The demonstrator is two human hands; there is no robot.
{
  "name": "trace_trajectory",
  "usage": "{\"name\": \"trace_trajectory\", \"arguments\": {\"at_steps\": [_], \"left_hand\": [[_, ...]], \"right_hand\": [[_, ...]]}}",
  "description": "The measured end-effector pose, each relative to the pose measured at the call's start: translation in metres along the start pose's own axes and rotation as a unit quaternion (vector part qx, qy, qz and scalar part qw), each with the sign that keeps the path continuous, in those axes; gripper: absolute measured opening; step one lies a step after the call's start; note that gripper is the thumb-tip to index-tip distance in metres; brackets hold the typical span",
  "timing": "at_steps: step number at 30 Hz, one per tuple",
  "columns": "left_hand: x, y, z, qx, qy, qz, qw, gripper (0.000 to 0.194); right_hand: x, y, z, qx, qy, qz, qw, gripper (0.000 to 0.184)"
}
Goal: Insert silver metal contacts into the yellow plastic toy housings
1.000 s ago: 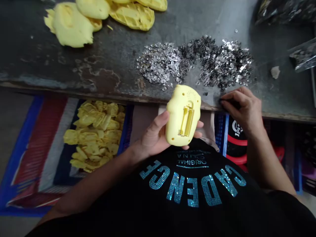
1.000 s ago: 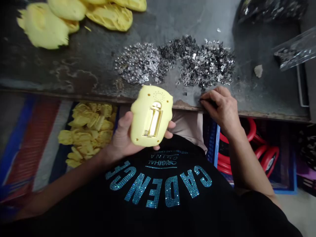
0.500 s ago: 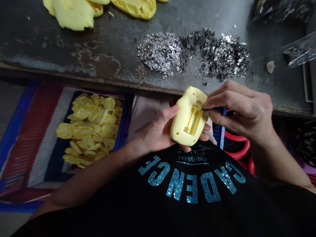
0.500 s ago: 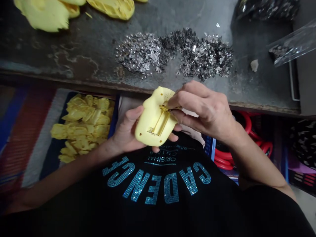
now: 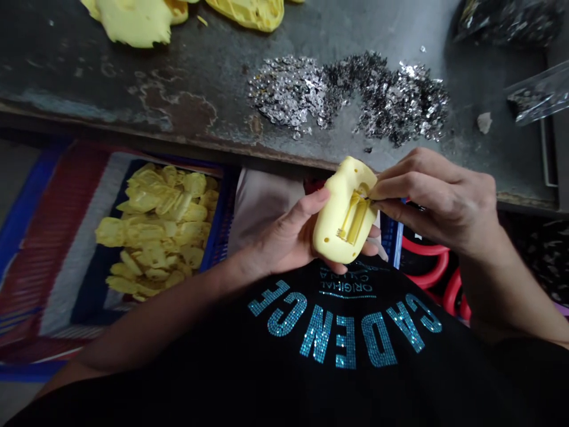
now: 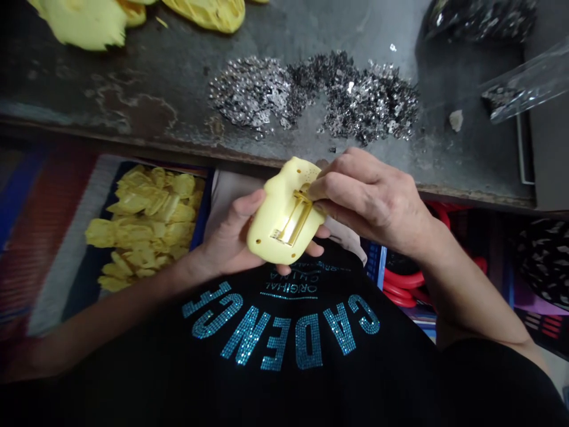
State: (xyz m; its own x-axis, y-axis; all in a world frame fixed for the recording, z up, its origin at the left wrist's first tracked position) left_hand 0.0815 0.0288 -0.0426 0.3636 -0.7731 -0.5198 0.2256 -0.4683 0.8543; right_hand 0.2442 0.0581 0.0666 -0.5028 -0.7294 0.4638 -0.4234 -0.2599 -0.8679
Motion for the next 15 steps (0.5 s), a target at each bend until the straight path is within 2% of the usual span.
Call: {"name": "trace_trajectory", "arguments": {"at_steps": [9, 12, 15], "left_hand": [[-0.0009, 0.0028, -0.0069, -0.028, -0.006, -0.008, 1.0, 0.063], [-0.0013, 0.0037, -0.0077, -0.028, -0.001, 0.002, 1.0, 0.058], [0.0001, 0.0027, -0.0076, -0.025, 0.003, 0.016, 1.0, 0.058]], "right_hand": [[0.0064, -0.0005, -0.0009, 0.001, -0.045, 0.067, 0.997, 0.014], [0.0037, 0.0019, -0.0026, 0.021, -0.027, 0.077, 0.996, 0.016], [0.007, 0.003, -0.0036, 0.04, -0.042, 0.111, 0.992, 0.016]]}}
Point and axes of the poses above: each hand's wrist, its own z-axis away from the middle knuckle, its own y-axis out of the palm, x = y × z, the point moved 7 cm from there along -z, towards the middle knuckle, and after that the axes turned 14 degrees about x, right-handed, at the moved point
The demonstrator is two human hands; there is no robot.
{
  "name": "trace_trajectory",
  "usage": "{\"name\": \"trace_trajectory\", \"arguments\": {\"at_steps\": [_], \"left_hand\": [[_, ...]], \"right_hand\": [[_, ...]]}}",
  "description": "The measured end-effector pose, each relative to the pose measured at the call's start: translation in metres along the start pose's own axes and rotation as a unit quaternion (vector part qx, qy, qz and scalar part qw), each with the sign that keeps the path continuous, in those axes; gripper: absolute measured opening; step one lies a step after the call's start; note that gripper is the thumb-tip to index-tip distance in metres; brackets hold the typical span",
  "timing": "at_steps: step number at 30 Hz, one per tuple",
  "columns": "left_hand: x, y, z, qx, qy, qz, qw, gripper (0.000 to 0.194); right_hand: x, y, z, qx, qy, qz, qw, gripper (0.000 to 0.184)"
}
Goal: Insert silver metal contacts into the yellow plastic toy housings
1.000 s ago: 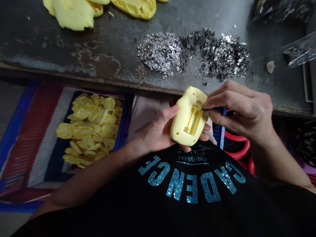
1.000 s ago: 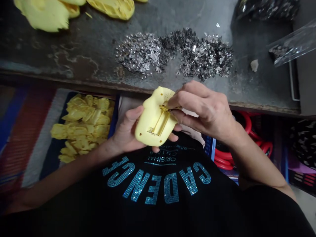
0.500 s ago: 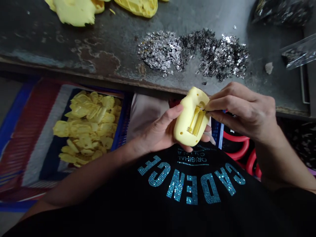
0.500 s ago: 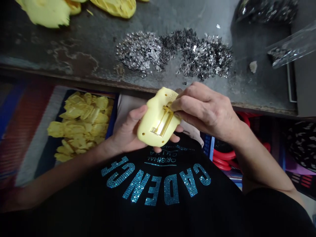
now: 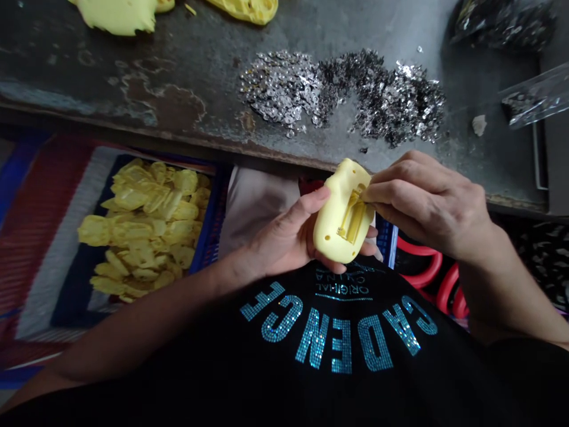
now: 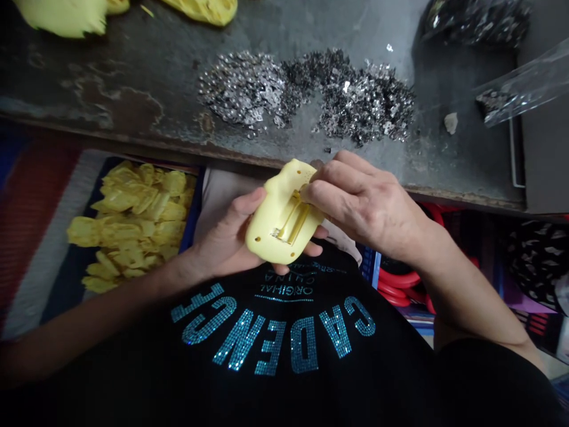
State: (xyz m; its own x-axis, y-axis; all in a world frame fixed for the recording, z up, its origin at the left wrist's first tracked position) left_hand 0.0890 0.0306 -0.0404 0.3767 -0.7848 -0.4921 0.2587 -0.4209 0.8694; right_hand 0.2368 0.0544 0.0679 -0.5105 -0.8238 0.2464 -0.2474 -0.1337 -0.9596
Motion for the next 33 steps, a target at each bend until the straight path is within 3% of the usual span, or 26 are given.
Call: {"name": "trace_trajectory", "arguments": {"at_steps": [8, 13, 19, 28, 33], "left_hand": [[0.004, -0.005, 0.0, 0.01, 0.001, 0.028, 1.0, 0.064], [0.003, -0.007, -0.002, 0.027, 0.004, 0.023, 0.999, 0.068], [0.001, -0.008, 0.0, 0.012, 0.009, 0.027, 1.0, 0.071], [-0.005, -0.001, 0.0, 0.019, 0.04, 0.017, 0.999, 0.065], [-0.002, 0.0, 0.001, 0.02, 0.039, 0.021, 0.999, 0.06]], "right_hand": [[0.0, -0.002, -0.006, 0.038, 0.014, -0.009, 0.999, 0.019], [0.003, -0.002, -0.002, -0.018, -0.003, -0.02, 1.0, 0.019], [-0.007, 0.0, 0.01, -0.122, 0.072, -0.102, 0.985, 0.018], [0.014, 0.014, 0.019, -0.149, 0.067, 0.03, 0.986, 0.027], [0.016, 0.017, 0.017, -0.142, 0.062, 0.048, 0.987, 0.028]]}}
Point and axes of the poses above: each hand's wrist, its own z-axis away from the middle knuckle, its own y-axis out of the palm, x = y × z, the point moved 7 cm from there along -z, towards the middle knuckle, and after that the axes turned 14 degrees about x, right-handed, at the moved point
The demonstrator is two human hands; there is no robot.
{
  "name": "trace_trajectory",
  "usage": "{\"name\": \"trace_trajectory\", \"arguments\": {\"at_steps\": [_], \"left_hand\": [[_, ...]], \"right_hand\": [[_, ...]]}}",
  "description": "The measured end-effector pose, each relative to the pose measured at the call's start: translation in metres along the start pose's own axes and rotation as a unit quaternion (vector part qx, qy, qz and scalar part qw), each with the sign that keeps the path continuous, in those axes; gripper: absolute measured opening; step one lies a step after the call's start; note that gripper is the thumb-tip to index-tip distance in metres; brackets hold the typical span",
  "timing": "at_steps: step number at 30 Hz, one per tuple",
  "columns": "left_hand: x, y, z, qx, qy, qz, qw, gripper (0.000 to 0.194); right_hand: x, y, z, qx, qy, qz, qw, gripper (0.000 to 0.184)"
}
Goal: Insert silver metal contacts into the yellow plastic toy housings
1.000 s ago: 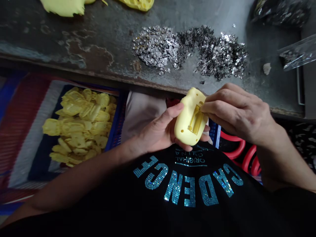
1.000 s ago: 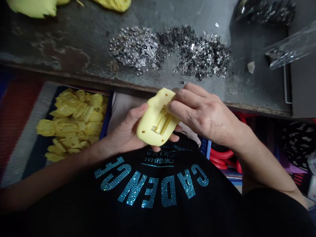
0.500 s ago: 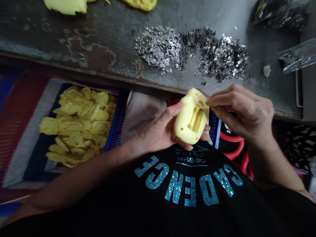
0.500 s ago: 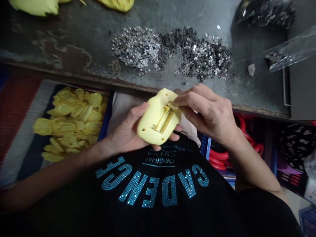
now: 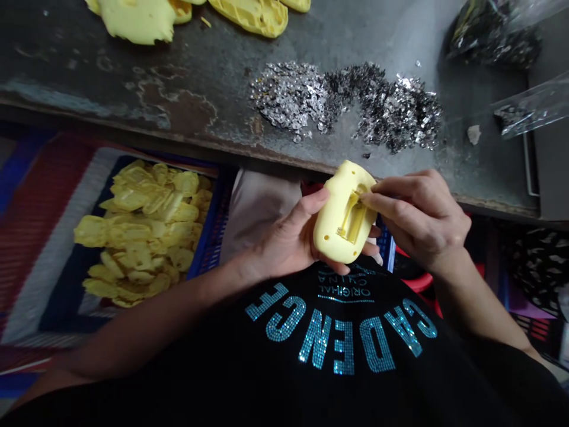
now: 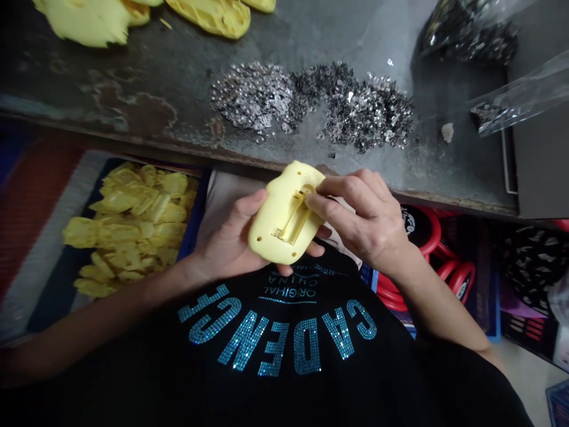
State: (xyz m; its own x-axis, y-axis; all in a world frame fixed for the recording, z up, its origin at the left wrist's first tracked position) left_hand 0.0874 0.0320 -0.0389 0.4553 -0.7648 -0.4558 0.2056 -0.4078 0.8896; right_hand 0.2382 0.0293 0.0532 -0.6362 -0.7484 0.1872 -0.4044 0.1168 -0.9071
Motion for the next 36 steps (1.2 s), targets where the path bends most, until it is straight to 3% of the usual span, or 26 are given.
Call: {"name": "trace_trajectory", "arguments": {"at_steps": [4, 7, 9, 13, 15, 20, 25, 30, 36], "left_hand": [[-0.001, 0.001, 0.001, 0.003, 0.007, -0.008, 1.0, 0.061], [-0.003, 0.002, 0.003, -0.008, 0.021, -0.032, 0.999, 0.064], [-0.005, 0.001, 0.005, -0.036, 0.041, -0.069, 0.996, 0.065], [-0.01, -0.003, 0.012, -0.109, 0.09, -0.148, 0.979, 0.061], [-0.011, -0.003, 0.014, -0.12, 0.112, -0.169, 0.972, 0.063], [-0.015, -0.003, 0.023, -0.105, 0.125, -0.224, 0.961, 0.06], [-0.018, -0.003, 0.037, -0.077, 0.087, -0.289, 0.95, 0.06], [-0.024, -0.011, 0.045, -0.151, 0.077, -0.329, 0.929, 0.056], [-0.029, -0.029, 0.05, -0.199, 0.078, -0.295, 0.931, 0.051]], "right_hand": [[-0.003, -0.002, -0.002, -0.006, 0.008, -0.037, 0.999, 0.031], [-0.018, -0.007, -0.003, -0.027, 0.068, -0.123, 0.99, 0.029], [-0.032, -0.003, -0.004, -0.005, 0.112, -0.208, 0.972, 0.027], [-0.048, 0.016, -0.012, 0.082, 0.152, -0.362, 0.916, 0.058], [-0.049, 0.022, -0.017, 0.099, 0.157, -0.394, 0.9, 0.059], [-0.043, 0.031, -0.017, 0.057, 0.167, -0.407, 0.896, 0.06], [-0.038, 0.046, -0.004, -0.012, 0.165, -0.405, 0.899, 0.064], [-0.038, 0.059, -0.001, -0.067, 0.165, -0.396, 0.901, 0.063], [-0.043, 0.063, -0.02, -0.028, 0.164, -0.371, 0.914, 0.061]]}}
Point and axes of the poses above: each hand's wrist, its own z-axis away from the middle knuckle, its own y-axis out of the palm, x = y × z, the point moved 7 cm from there along -z, towards the middle knuckle, and after that the axes turned 14 degrees about x, right-handed, at the moved point
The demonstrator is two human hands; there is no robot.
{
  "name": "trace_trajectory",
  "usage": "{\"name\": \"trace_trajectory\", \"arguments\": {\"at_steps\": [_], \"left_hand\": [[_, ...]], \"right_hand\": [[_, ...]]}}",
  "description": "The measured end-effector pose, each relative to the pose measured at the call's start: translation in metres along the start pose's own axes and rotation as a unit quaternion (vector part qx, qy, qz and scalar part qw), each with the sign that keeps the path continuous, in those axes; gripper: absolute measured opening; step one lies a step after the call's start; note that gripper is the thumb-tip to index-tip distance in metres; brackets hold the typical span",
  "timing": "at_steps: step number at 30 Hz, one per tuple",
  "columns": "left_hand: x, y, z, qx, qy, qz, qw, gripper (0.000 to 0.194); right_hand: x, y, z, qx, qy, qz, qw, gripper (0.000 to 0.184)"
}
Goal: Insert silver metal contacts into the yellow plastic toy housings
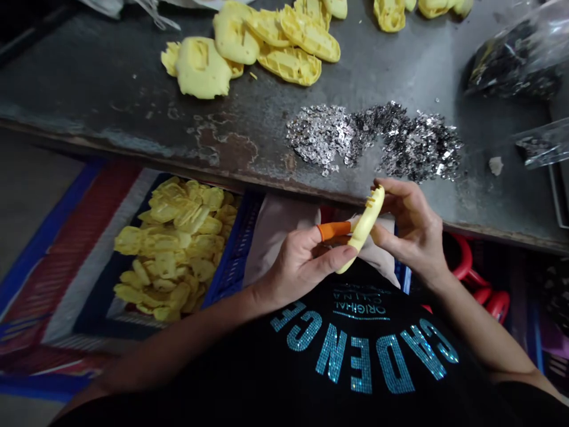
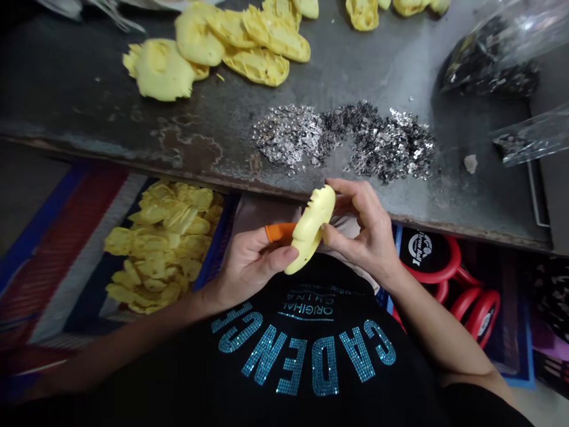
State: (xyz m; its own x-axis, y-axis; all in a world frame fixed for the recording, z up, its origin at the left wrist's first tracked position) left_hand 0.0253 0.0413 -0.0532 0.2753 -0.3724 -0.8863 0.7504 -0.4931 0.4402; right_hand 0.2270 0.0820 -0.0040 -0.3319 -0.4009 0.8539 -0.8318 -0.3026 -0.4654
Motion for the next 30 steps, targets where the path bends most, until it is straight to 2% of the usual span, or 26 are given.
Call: {"name": "trace_trajectory", "arguments": {"at_steps": [2, 4, 6, 8, 10, 12, 16, 18, 22, 25, 30], "left_hand": [[-0.001, -0.008, 0.0, -0.006, 0.02, 0.05, 0.999, 0.047], [-0.007, -0.018, 0.002, -0.013, 0.059, 0.096, 0.994, 0.044], [-0.017, -0.031, 0.006, -0.035, 0.09, 0.122, 0.988, 0.046], [-0.027, -0.048, 0.013, -0.074, 0.107, 0.129, 0.983, 0.058], [-0.034, -0.064, 0.021, -0.115, 0.123, 0.125, 0.978, 0.068], [-0.038, -0.076, 0.027, -0.147, 0.135, 0.114, 0.973, 0.071], [-0.036, -0.082, 0.03, -0.177, 0.138, 0.107, 0.969, 0.062], [-0.035, -0.077, 0.028, -0.175, 0.134, 0.115, 0.969, 0.059], [-0.033, -0.066, 0.024, -0.175, 0.124, 0.121, 0.969, 0.06], [-0.031, -0.056, 0.02, -0.15, 0.106, 0.138, 0.973, 0.063], [-0.023, -0.042, 0.012, -0.096, 0.064, 0.177, 0.977, 0.064]], "right_hand": [[-0.001, 0.0, -0.017, 0.061, -0.004, -0.013, 0.998, 0.063], [-0.005, -0.003, -0.038, 0.103, -0.018, -0.001, 0.994, 0.054], [-0.011, -0.009, -0.062, 0.09, -0.025, 0.106, 0.99, 0.029], [-0.02, -0.008, -0.084, 0.073, -0.012, 0.264, 0.962, 0.012], [-0.029, 0.003, -0.101, 0.088, 0.001, 0.365, 0.927, 0.013], [-0.033, 0.016, -0.109, 0.109, -0.004, 0.403, 0.909, 0.012], [-0.023, 0.025, -0.097, 0.123, -0.02, 0.427, 0.896, 0.019], [-0.017, 0.021, -0.08, 0.125, -0.02, 0.44, 0.889, 0.022], [-0.01, 0.008, -0.046, 0.114, -0.024, 0.449, 0.886, 0.015], [-0.01, 0.001, -0.032, 0.118, -0.01, 0.433, 0.894, 0.013], [-0.014, 0.002, -0.031, 0.146, 0.022, 0.407, 0.902, 0.013]]}}
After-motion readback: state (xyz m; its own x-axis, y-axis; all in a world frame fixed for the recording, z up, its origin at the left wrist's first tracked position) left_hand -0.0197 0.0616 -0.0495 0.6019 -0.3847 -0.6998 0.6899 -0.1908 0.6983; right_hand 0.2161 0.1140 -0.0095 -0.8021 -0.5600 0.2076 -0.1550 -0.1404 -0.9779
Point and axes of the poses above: each hand's wrist, its own z-axis away from the middle knuckle, its own y-axis out of the palm, x = y × z, the point moved 7 cm from there along -z, towards the middle knuckle, and after that the axes turned 14 degrees about x, right-handed, at the moved point
